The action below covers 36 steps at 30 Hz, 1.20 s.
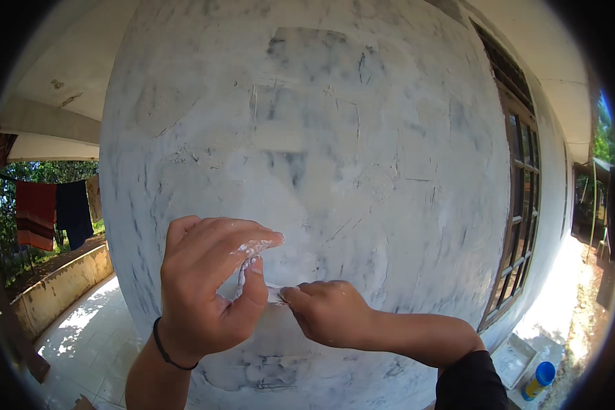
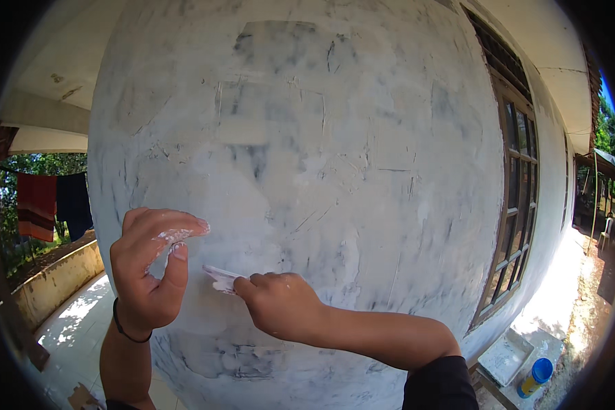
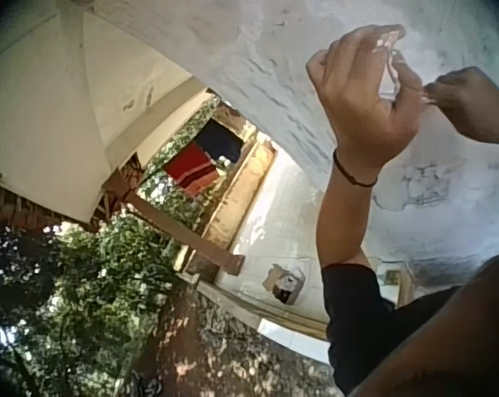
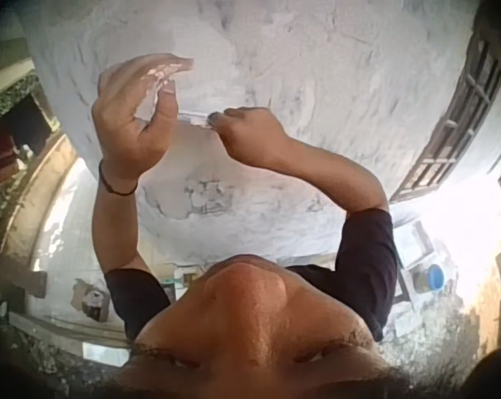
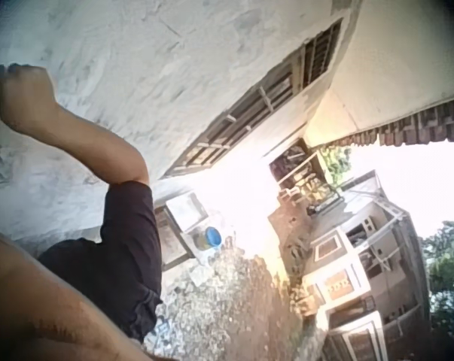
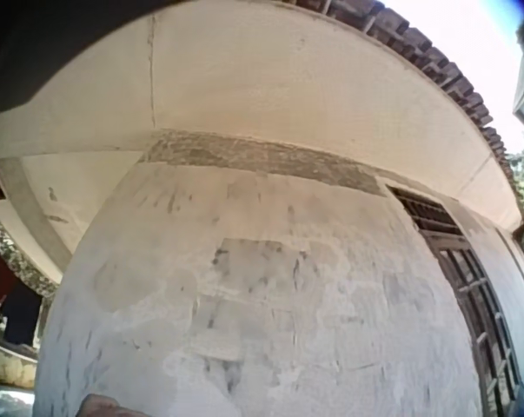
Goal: The person applies and smooths plaster onto an exterior wall using a putty knife.
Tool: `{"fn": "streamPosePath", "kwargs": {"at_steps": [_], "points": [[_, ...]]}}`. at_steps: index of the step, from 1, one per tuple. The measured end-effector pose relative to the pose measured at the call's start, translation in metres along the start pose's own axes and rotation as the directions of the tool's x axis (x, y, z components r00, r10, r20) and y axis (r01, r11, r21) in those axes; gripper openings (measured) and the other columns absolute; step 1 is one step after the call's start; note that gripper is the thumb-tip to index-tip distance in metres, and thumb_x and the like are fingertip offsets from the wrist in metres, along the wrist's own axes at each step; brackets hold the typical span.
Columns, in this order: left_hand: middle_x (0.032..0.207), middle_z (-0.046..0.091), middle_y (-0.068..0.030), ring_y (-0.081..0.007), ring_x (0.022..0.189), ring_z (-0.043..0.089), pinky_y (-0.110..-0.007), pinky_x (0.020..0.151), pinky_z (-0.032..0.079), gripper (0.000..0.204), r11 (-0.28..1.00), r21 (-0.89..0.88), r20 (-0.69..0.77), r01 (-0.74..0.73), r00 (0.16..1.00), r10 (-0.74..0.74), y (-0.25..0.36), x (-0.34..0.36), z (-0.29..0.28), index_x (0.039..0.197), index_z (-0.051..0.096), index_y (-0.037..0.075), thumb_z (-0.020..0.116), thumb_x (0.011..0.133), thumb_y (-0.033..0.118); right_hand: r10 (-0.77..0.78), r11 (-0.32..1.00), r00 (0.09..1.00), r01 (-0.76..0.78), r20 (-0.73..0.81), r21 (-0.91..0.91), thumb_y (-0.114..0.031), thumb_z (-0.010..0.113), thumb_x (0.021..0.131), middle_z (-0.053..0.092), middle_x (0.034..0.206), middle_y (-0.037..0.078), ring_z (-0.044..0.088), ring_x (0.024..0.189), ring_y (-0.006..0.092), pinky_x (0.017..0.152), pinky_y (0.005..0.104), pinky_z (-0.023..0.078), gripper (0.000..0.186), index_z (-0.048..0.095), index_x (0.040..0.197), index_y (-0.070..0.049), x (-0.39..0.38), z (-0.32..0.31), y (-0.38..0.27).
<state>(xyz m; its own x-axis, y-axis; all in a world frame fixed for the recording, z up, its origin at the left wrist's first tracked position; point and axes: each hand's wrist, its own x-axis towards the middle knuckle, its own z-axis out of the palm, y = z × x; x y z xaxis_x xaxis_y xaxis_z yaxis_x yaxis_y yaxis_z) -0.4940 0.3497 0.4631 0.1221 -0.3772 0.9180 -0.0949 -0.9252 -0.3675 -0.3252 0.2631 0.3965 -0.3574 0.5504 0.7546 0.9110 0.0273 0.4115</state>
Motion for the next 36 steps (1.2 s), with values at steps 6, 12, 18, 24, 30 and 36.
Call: {"fn": "streamPosePath", "kwargs": {"at_steps": [6,12,18,24,30,36], "points": [[0.086,0.066,-0.0092,-0.0218,0.077,0.062,-0.032,0.074,0.039,0.02,0.999,0.03,0.01,0.026,1.0,-0.027,-0.002,-0.005,-0.008,0.085,0.065,0.002,0.051,0.071,0.001,0.311,0.863,0.95,-0.293,0.025,0.411,-0.004,0.055,0.073,0.062,0.069,0.021,0.057,0.059,0.0323,0.061,0.0375,0.046,0.018,0.064,0.087,0.002,0.054,-0.072,0.065],[0.087,0.066,-0.0124,-0.0238,0.079,0.062,-0.032,0.077,0.041,0.019,0.997,0.06,0.048,0.053,0.997,-0.056,-0.004,-0.009,-0.016,0.085,0.064,-0.001,0.049,0.074,0.001,0.406,0.911,0.87,-0.411,-0.279,0.044,-0.011,0.06,0.077,0.065,0.081,0.021,0.061,0.07,0.0336,0.07,0.0387,0.048,0.025,0.064,0.098,0.001,0.103,-0.147,0.128],[0.087,0.066,-0.0123,-0.0238,0.081,0.062,-0.032,0.078,0.041,0.019,0.997,0.041,0.048,0.063,0.997,-0.065,-0.008,-0.01,-0.012,0.086,0.064,0.0,0.049,0.075,0.002,0.314,0.811,0.811,-0.5,-0.493,-0.305,-0.007,0.053,0.075,0.064,0.082,0.021,0.062,0.076,0.0373,0.07,0.0442,0.05,0.022,0.064,0.094,-0.003,0.121,-0.147,0.151],[0.087,0.066,-0.0127,-0.0243,0.081,0.062,-0.033,0.078,0.041,0.018,0.999,0.042,0.052,0.035,0.998,-0.037,-0.005,0.0,-0.012,0.085,0.064,-0.001,0.049,0.075,0.003,0.16,0.76,0.909,-0.362,-0.385,-0.54,-0.007,0.056,0.076,0.063,0.07,0.016,0.065,0.064,0.0268,0.053,0.0343,0.053,0.008,0.059,0.079,0.0,0.111,-0.04,0.121],[0.087,0.066,-0.0134,-0.0252,0.081,0.062,-0.034,0.078,0.042,0.019,0.999,0.04,0.032,-0.032,0.999,0.031,-0.002,0.008,-0.015,0.086,0.063,-0.002,0.048,0.076,0.003,-0.147,0.849,0.956,-0.01,-0.254,-0.528,-0.011,0.06,0.067,0.053,0.059,0.009,0.057,0.052,0.019,0.047,0.0316,0.048,0.012,0.056,0.071,0.0,0.071,0.032,0.015],[0.088,0.066,-0.0135,-0.0252,0.081,0.062,-0.034,0.078,0.043,0.019,0.998,0.056,0.043,-0.018,0.999,0.016,0.003,0.009,-0.022,0.086,0.064,-0.002,0.048,0.075,0.003,0.195,0.977,0.979,-0.199,0.052,0.083,-0.005,0.053,0.077,0.061,0.068,0.019,0.062,0.062,0.036,0.058,0.043,0.05,0.011,0.059,0.084,0.001,0.067,-0.034,0.011]]}}
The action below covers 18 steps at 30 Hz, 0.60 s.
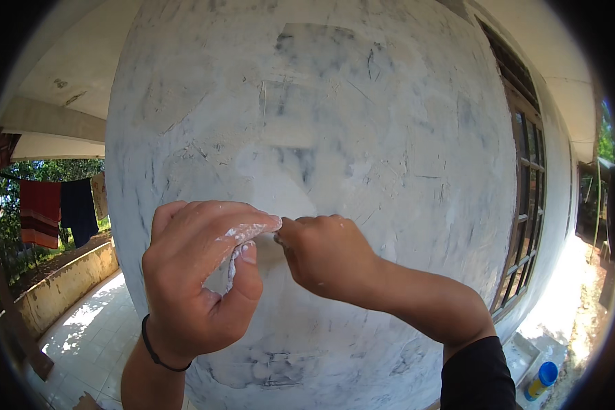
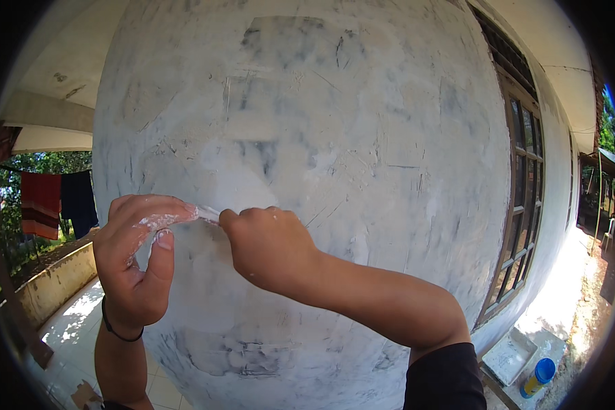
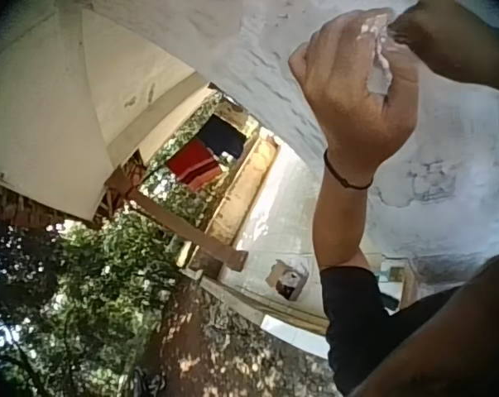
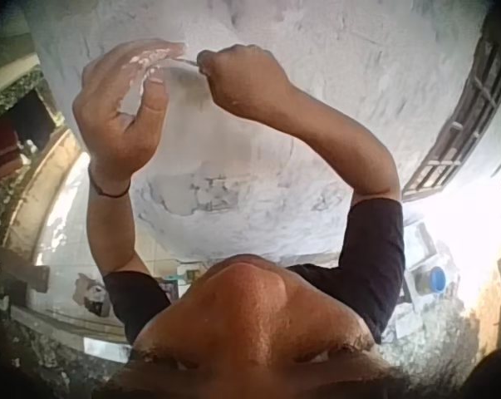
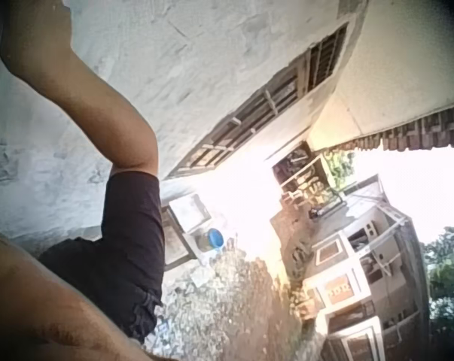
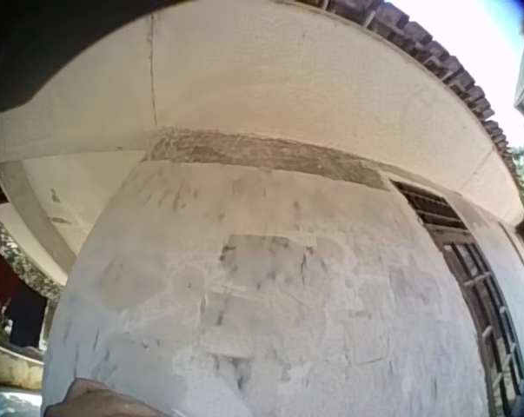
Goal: The person applies and smooths plaster onto an exterior wall using a putty knife.
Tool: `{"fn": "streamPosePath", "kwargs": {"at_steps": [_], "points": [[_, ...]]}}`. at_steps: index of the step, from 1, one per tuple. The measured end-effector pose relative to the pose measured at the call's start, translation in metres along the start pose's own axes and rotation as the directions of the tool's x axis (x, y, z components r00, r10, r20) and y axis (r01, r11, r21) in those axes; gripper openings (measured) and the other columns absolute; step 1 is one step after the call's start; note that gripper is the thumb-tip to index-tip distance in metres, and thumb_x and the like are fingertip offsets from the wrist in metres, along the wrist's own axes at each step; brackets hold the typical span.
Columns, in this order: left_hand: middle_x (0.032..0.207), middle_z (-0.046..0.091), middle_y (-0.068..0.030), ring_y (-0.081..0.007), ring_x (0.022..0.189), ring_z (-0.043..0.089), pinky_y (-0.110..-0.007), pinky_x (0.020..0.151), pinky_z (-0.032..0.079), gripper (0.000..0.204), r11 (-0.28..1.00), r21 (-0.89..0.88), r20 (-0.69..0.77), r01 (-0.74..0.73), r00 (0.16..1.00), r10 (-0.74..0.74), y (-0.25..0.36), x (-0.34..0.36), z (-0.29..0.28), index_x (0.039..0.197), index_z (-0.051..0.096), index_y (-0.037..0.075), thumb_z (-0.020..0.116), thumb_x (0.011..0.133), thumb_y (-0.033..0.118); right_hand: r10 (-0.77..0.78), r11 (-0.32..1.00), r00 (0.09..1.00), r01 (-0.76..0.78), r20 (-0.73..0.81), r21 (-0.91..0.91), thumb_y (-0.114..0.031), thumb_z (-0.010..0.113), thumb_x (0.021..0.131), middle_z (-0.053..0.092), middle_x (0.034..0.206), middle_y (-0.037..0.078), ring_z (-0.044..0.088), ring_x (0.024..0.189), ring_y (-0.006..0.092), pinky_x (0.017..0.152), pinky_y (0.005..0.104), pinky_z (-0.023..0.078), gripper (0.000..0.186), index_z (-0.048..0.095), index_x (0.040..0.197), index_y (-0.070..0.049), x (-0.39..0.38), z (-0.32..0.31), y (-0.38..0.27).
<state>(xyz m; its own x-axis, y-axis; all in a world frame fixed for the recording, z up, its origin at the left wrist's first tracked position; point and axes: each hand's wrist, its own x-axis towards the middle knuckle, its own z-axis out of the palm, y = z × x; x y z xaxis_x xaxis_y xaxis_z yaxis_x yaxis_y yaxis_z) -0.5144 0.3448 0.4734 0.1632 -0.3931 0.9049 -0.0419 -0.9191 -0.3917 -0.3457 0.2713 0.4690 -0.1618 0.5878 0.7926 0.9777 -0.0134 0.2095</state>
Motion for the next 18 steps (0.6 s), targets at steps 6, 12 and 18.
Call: {"fn": "streamPosePath", "kwargs": {"at_steps": [6,12,18], "points": [[0.088,0.066,-0.0131,-0.0245,0.082,0.061,-0.033,0.079,0.042,0.019,0.999,0.017,-0.01,0.037,0.999,-0.036,-0.01,-0.007,0.003,0.086,0.064,-0.001,0.049,0.075,0.002,0.23,0.957,0.869,-0.284,-0.438,-0.06,-0.004,0.051,0.07,0.062,0.07,0.025,0.061,0.06,0.0348,0.061,0.0407,0.05,0.025,0.063,0.09,0.004,0.053,-0.105,0.071],[0.089,0.066,-0.0124,-0.0241,0.083,0.061,-0.033,0.08,0.042,0.02,0.998,0.005,-0.003,0.063,0.998,-0.063,-0.014,-0.008,0.006,0.087,0.065,0.0,0.049,0.075,0.001,0.063,0.844,0.696,-0.42,-0.715,-0.334,-0.017,0.055,0.076,0.063,0.076,0.023,0.062,0.075,0.0379,0.07,0.0438,0.048,0.024,0.064,0.092,-0.002,0.083,-0.172,0.164],[0.087,0.066,-0.0118,-0.0235,0.082,0.061,-0.032,0.079,0.041,0.02,0.999,0.029,-0.004,0.043,0.999,-0.043,-0.014,-0.006,0.01,0.086,0.065,0.0,0.049,0.073,0.001,0.12,0.755,0.702,-0.524,-0.702,-0.395,-0.016,0.05,0.079,0.064,0.089,0.022,0.061,0.085,0.0388,0.076,0.0456,0.048,0.024,0.064,0.095,-0.005,0.11,-0.175,0.187]]}}
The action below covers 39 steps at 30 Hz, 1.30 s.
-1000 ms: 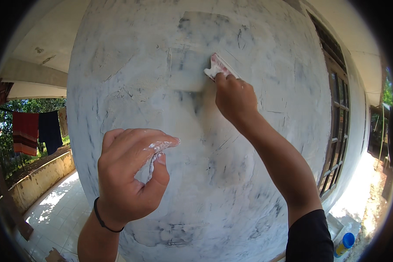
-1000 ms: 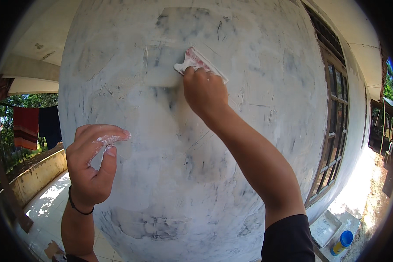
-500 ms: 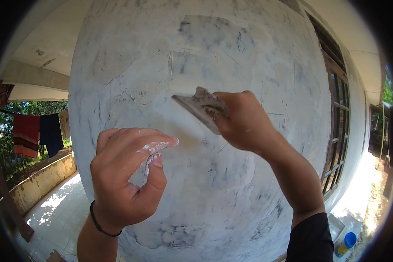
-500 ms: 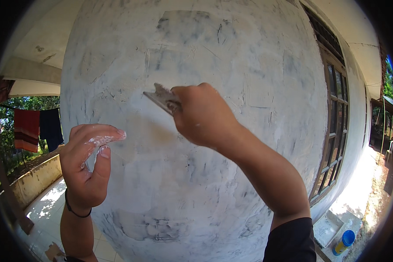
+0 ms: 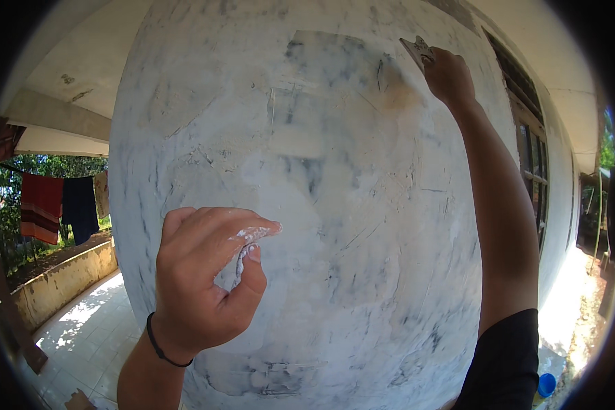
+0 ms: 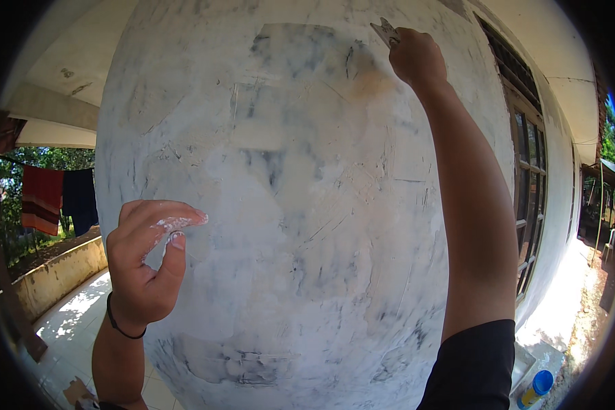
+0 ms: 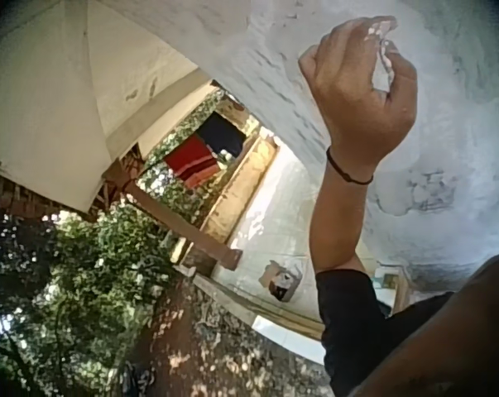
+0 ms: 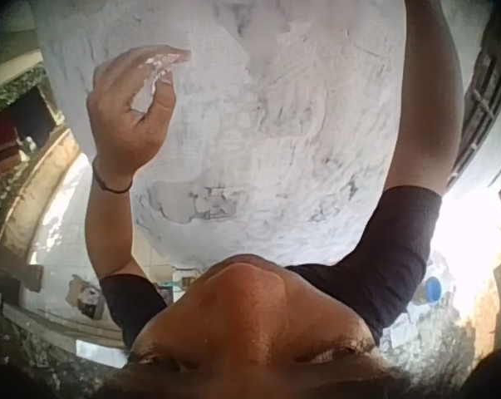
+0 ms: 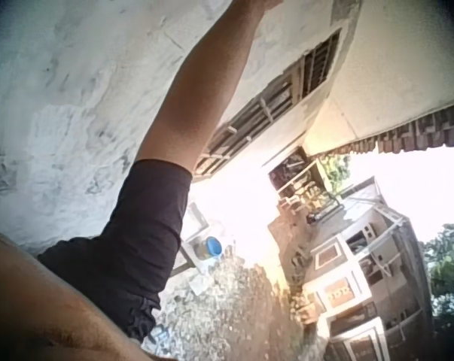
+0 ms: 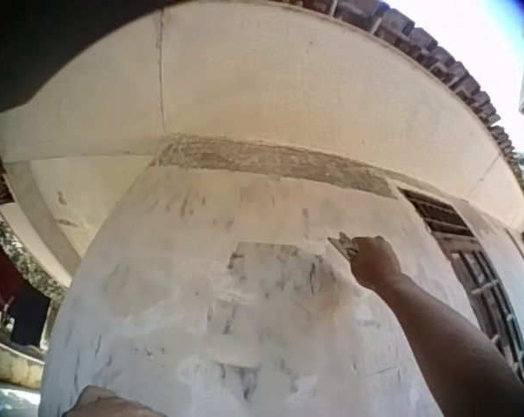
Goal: The person applies and smooths plaster onto an exterior wall using a putty knife.
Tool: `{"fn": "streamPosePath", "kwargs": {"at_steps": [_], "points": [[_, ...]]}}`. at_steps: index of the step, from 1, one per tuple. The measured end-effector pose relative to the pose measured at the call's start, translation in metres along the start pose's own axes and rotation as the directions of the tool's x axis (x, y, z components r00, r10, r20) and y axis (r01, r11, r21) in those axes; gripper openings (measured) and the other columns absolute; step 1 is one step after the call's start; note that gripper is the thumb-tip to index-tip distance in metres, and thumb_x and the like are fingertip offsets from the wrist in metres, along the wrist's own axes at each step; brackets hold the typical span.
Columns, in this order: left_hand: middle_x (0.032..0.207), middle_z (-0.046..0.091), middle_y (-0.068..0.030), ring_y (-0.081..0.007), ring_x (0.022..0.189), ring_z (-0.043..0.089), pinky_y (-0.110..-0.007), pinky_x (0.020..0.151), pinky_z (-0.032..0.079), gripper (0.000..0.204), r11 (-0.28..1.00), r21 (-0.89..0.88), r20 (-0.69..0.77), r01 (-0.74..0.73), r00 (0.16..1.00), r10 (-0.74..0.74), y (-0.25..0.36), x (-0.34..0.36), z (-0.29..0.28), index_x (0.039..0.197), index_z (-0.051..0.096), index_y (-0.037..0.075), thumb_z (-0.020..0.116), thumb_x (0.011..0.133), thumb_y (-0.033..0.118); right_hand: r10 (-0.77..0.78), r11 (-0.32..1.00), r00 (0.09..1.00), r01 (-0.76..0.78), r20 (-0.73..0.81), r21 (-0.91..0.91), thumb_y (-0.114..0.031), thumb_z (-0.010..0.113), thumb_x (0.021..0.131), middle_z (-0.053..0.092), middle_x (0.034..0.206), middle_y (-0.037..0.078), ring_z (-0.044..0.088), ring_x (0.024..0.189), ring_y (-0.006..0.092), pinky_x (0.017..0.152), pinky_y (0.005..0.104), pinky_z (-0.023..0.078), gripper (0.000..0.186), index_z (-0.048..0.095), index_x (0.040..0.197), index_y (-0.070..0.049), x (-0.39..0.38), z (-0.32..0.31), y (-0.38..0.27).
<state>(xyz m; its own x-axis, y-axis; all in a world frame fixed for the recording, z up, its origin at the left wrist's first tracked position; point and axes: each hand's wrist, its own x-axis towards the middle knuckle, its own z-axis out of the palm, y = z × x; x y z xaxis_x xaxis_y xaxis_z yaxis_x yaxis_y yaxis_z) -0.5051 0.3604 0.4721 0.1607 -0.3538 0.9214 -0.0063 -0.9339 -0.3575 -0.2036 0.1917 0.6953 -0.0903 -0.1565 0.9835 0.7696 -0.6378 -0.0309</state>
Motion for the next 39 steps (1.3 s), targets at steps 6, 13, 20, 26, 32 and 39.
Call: {"fn": "streamPosePath", "kwargs": {"at_steps": [6,13,20,26,32,39], "points": [[0.087,0.066,-0.0118,-0.0232,0.081,0.062,-0.032,0.078,0.041,0.02,1.0,0.004,-0.014,-0.008,1.0,0.008,0.003,0.0,0.004,0.085,0.065,0.0,0.049,0.074,0.003,-0.14,0.987,0.97,0.152,0.198,-0.049,-0.008,0.047,0.083,0.066,0.091,0.017,0.063,0.089,0.0341,0.076,0.0418,0.052,0.02,0.063,0.094,-0.003,-0.048,0.017,-0.066],[0.088,0.066,-0.0135,-0.0253,0.08,0.061,-0.033,0.078,0.041,0.02,0.999,0.031,-0.036,0.02,0.999,-0.019,0.011,-0.002,-0.008,0.087,0.063,-0.001,0.048,0.077,0.006,-0.535,0.833,0.837,0.546,0.116,-0.093,-0.01,0.06,0.071,0.057,0.063,0.008,0.061,0.055,0.0175,0.046,0.0284,0.05,0.01,0.056,0.076,-0.002,-0.186,0.024,-0.158],[0.087,0.067,-0.0088,-0.0223,0.078,0.062,-0.032,0.075,0.039,0.022,1.0,-0.001,-0.108,-0.028,0.994,0.028,0.02,0.004,-0.012,0.088,0.066,0.003,0.052,0.071,0.005,-0.732,0.631,0.68,0.651,0.046,0.422,-0.012,0.059,0.068,0.06,0.069,0.018,0.064,0.058,0.0294,0.042,0.0368,0.048,0.021,0.057,0.08,0.005,-0.297,-0.036,-0.191],[0.087,0.067,-0.0091,-0.0223,0.078,0.062,-0.031,0.075,0.039,0.023,1.0,0.019,-0.118,-0.005,0.993,0.007,0.015,-0.001,-0.02,0.09,0.065,0.002,0.052,0.071,0.005,-0.649,0.703,0.41,0.0,0.642,0.711,-0.009,0.054,0.079,0.061,0.067,0.022,0.06,0.067,0.0396,0.065,0.043,0.049,0.016,0.062,0.087,0.002,-0.203,-0.083,-0.152],[0.087,0.067,-0.009,-0.0224,0.078,0.062,-0.031,0.075,0.039,0.022,0.999,0.041,-0.126,0.029,0.992,-0.023,0.006,-0.009,-0.021,0.089,0.065,0.003,0.052,0.072,0.003,-0.291,0.893,0.834,0.06,0.469,0.446,-0.009,0.055,0.078,0.065,0.079,0.022,0.063,0.071,0.0346,0.065,0.0396,0.051,0.023,0.065,0.096,0.003,-0.086,-0.058,-0.118],[0.087,0.067,-0.0094,-0.0224,0.079,0.062,-0.031,0.076,0.039,0.02,0.997,0.015,-0.147,0.081,0.986,-0.078,-0.002,-0.015,-0.013,0.088,0.065,0.003,0.052,0.072,0.004,-0.5,0.866,0.86,0.494,0.107,0.081,-0.004,0.055,0.076,0.065,0.075,0.013,0.065,0.073,0.0306,0.061,0.0385,0.054,0.008,0.062,0.08,-0.004,-0.065,0.006,-0.144]]}}
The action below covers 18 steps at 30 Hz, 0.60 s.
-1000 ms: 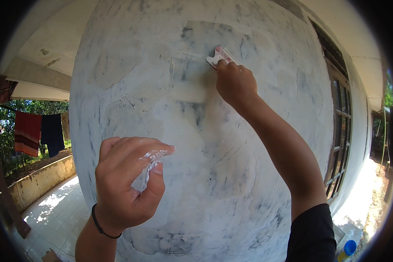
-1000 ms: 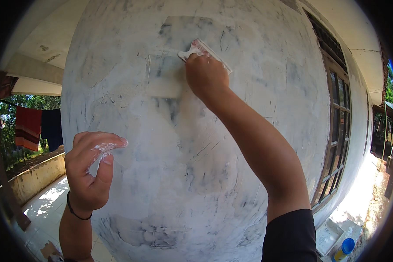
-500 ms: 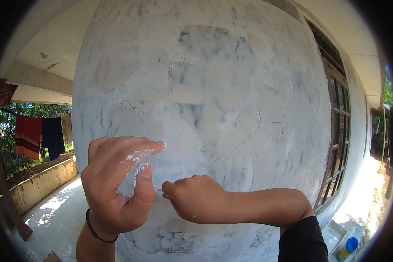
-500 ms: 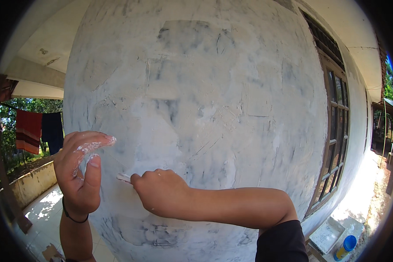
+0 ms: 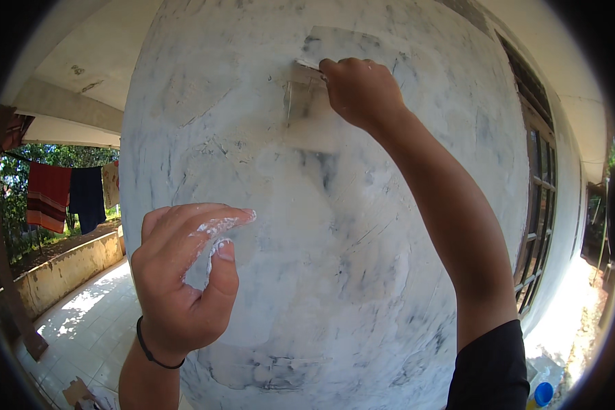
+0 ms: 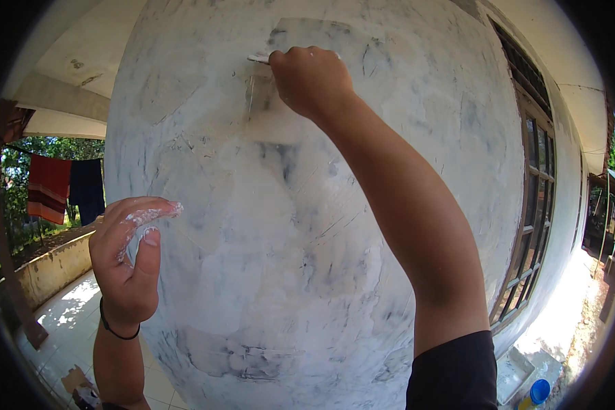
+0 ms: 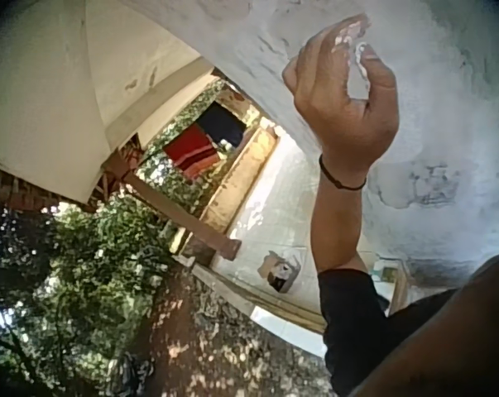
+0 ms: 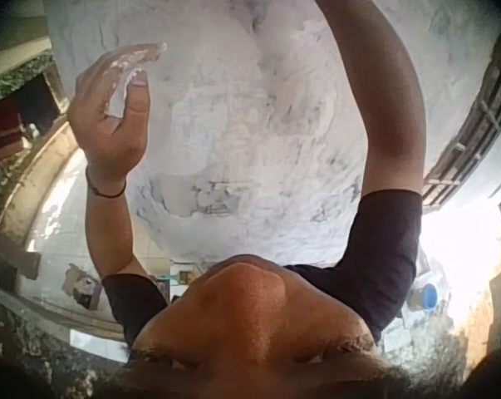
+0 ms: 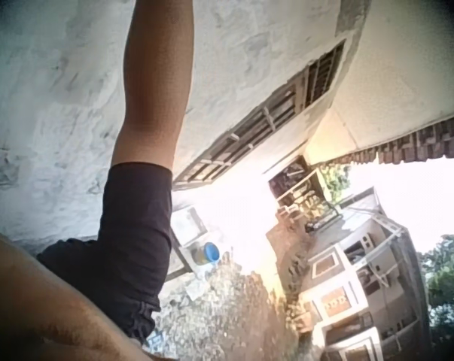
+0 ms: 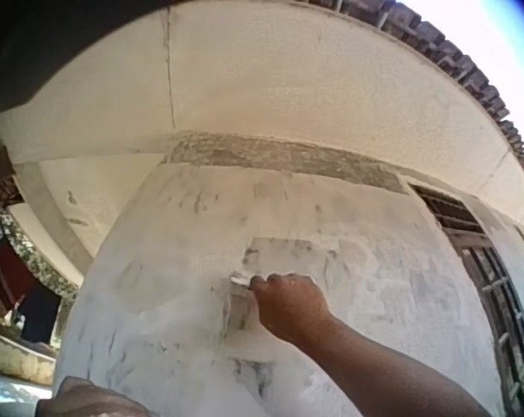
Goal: The person applies and smooths plaster onto an exterior wall using a putty knife.
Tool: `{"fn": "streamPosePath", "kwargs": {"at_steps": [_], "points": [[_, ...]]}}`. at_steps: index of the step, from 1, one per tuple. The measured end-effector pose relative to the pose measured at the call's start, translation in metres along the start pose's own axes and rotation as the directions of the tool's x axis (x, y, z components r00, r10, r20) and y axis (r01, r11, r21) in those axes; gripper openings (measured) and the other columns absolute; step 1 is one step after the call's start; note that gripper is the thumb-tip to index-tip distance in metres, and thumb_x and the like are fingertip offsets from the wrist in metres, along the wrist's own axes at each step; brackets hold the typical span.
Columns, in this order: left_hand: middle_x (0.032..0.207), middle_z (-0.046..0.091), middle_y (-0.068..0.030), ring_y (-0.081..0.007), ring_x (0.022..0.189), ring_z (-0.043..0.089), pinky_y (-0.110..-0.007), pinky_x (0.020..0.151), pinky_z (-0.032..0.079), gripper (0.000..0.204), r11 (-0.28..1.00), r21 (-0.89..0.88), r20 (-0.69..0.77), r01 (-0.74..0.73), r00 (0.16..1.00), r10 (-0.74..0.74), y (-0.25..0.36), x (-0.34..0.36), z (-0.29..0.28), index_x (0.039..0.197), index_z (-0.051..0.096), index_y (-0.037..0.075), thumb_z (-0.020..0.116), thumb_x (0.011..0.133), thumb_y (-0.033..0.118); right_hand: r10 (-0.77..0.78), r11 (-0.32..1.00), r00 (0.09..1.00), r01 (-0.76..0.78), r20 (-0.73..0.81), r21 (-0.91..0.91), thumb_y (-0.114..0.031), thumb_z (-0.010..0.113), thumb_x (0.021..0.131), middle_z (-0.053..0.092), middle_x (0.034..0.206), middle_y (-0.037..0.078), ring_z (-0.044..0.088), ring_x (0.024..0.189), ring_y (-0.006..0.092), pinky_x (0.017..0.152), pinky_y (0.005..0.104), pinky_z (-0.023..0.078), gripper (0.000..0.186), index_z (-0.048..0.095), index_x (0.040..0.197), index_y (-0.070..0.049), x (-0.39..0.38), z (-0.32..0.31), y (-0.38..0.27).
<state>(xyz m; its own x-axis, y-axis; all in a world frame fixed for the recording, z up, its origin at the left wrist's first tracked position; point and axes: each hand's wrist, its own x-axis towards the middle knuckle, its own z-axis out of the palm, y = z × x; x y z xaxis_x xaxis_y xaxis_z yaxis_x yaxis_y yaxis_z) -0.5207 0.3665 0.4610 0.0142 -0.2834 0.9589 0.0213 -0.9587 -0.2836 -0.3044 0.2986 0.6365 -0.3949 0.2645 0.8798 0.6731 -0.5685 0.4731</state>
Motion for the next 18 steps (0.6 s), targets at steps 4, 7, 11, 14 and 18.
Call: {"fn": "streamPosePath", "kwargs": {"at_steps": [4,7,11,14,18], "points": [[0.087,0.066,-0.0104,-0.0229,0.079,0.062,-0.032,0.076,0.039,0.021,0.999,-0.036,0.018,0.004,1.0,-0.003,-0.002,-0.006,-0.002,0.088,0.065,0.002,0.051,0.073,0.008,-0.159,0.98,0.986,0.15,-0.059,-0.13,-0.009,0.058,0.072,0.057,0.061,0.009,0.063,0.056,0.0223,0.047,0.0307,0.049,0.009,0.059,0.077,-0.002,-0.071,0.032,-0.08],[0.087,0.066,-0.0111,-0.0234,0.078,0.062,-0.032,0.076,0.039,0.022,0.999,-0.052,0.031,-0.013,0.999,0.014,0.003,-0.004,-0.005,0.088,0.065,0.002,0.051,0.074,0.011,-0.393,0.894,0.919,0.371,-0.04,-0.252,-0.011,0.057,0.068,0.065,0.075,0.021,0.061,0.056,0.0175,0.044,0.0246,0.045,0.027,0.064,0.09,0.004,-0.147,0.037,-0.126],[0.087,0.066,-0.0114,-0.0236,0.078,0.062,-0.032,0.076,0.039,0.023,0.998,-0.058,0.022,-0.039,0.999,0.04,0.01,-0.001,-0.009,0.088,0.066,0.001,0.051,0.073,0.011,-0.516,0.854,0.856,0.514,-0.007,-0.082,-0.016,0.056,0.079,0.064,0.07,0.017,0.06,0.053,0.0162,0.044,0.0226,0.045,0.023,0.065,0.088,0.003,-0.214,0.004,-0.161],[0.087,0.067,-0.0112,-0.0237,0.078,0.062,-0.032,0.076,0.039,0.022,0.998,-0.025,0.042,-0.049,0.998,0.05,0.009,-0.001,-0.007,0.088,0.066,0.002,0.051,0.073,0.01,-0.535,0.82,0.844,0.529,-0.035,0.218,-0.018,0.053,0.084,0.064,0.07,0.016,0.062,0.053,0.0204,0.045,0.0282,0.048,0.023,0.064,0.089,0.002,-0.231,-0.023,-0.165],[0.088,0.067,-0.0108,-0.0239,0.079,0.062,-0.032,0.077,0.04,0.021,1.0,-0.031,0.018,0.003,1.0,-0.003,-0.001,-0.002,-0.002,0.088,0.065,0.001,0.052,0.075,0.009,-0.521,0.731,0.633,-0.015,0.573,0.682,-0.011,0.054,0.082,0.064,0.069,0.016,0.063,0.056,0.0299,0.05,0.0381,0.05,0.016,0.062,0.088,0.0,-0.18,-0.063,-0.124]]}}
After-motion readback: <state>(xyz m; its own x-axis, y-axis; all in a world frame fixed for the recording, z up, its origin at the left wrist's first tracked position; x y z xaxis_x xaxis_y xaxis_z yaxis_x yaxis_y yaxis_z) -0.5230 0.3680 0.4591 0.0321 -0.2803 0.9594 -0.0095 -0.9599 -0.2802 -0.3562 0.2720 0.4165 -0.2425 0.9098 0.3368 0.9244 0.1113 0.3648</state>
